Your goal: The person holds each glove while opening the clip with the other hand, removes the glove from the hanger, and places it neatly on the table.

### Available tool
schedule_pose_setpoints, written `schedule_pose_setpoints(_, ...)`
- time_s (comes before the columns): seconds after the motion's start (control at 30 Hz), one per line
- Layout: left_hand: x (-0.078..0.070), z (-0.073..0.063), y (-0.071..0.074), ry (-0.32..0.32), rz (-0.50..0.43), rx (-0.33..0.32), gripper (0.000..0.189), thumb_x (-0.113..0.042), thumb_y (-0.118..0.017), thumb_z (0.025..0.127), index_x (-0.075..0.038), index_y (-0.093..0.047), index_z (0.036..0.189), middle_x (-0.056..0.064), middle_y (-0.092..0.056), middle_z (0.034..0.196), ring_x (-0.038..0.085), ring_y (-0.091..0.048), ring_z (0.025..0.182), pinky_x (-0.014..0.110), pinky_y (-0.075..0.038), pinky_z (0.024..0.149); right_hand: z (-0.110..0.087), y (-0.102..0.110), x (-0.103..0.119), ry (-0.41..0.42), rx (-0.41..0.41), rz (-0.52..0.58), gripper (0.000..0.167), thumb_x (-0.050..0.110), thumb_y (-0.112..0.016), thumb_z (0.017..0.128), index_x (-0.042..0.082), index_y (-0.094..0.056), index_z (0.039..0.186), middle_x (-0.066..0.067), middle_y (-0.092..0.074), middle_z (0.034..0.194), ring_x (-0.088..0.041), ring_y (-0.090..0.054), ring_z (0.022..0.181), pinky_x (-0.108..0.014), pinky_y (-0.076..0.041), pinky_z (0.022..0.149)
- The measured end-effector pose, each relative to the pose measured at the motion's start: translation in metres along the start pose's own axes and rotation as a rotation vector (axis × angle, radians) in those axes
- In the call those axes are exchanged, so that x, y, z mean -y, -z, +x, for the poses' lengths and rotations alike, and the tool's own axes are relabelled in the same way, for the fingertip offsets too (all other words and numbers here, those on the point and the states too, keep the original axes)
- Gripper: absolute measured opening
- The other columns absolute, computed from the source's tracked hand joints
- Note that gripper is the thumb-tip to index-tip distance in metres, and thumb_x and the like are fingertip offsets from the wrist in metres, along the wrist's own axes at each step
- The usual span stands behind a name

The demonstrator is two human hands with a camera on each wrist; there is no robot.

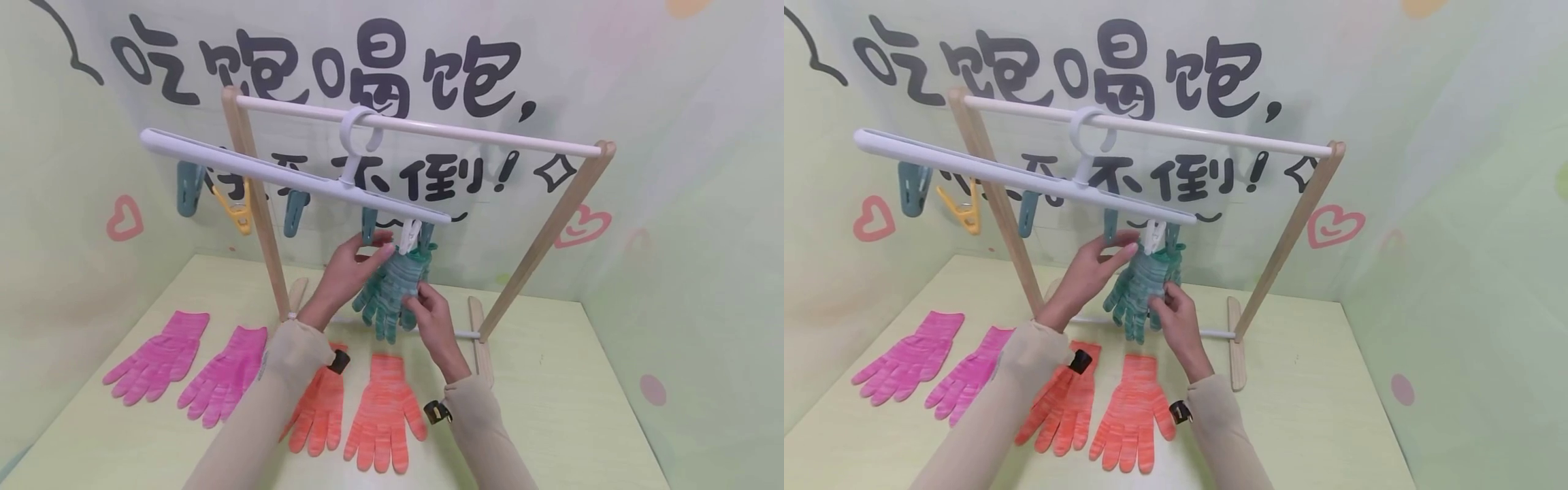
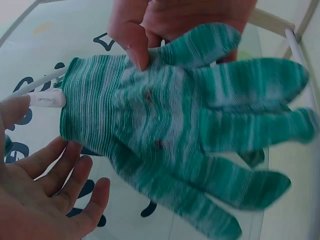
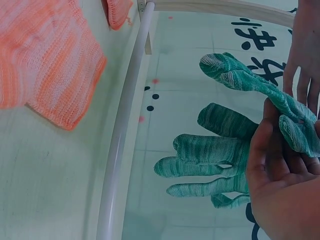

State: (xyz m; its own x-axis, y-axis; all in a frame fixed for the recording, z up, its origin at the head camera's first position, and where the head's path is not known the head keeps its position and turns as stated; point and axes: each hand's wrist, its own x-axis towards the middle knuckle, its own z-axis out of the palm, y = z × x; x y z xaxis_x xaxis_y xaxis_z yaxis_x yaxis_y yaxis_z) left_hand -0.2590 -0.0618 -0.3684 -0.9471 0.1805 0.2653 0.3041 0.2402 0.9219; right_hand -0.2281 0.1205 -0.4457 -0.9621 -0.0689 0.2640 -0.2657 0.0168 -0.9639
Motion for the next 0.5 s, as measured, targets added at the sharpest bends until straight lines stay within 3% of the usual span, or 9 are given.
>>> schedule_pose_setpoints(0.3,-0.009,0.017,-0.011,0.098,-0.098,0.016,0.049,-0.045,-0.064,0.102,-0.017,-0.064,0.142,0.007,-0.064,0.147,0.026,-0.055,0.143,0.052,-0.039,0.122,-0.002,0.000,0.000,-0.008,0.012,0.005,0.020,0.004,-0.055,0.097,-0.006,-0.064,0.112,0.000,-0.066,0.100,-0.006,-0.058,0.086,-0.021,-0.050,0.079)
schedule_pose_setpoints(0.5,-0.010,0.023,-0.015,0.156,-0.196,0.049,0.046,-0.047,-0.064,0.102,-0.018,-0.068,0.138,0.007,-0.069,0.139,0.025,-0.060,0.131,0.052,-0.037,0.124,-0.003,-0.001,-0.001,-0.008,0.014,0.017,0.019,0.004,-0.055,0.097,-0.006,-0.064,0.110,-0.001,-0.066,0.099,-0.007,-0.058,0.086,-0.021,-0.049,0.080)
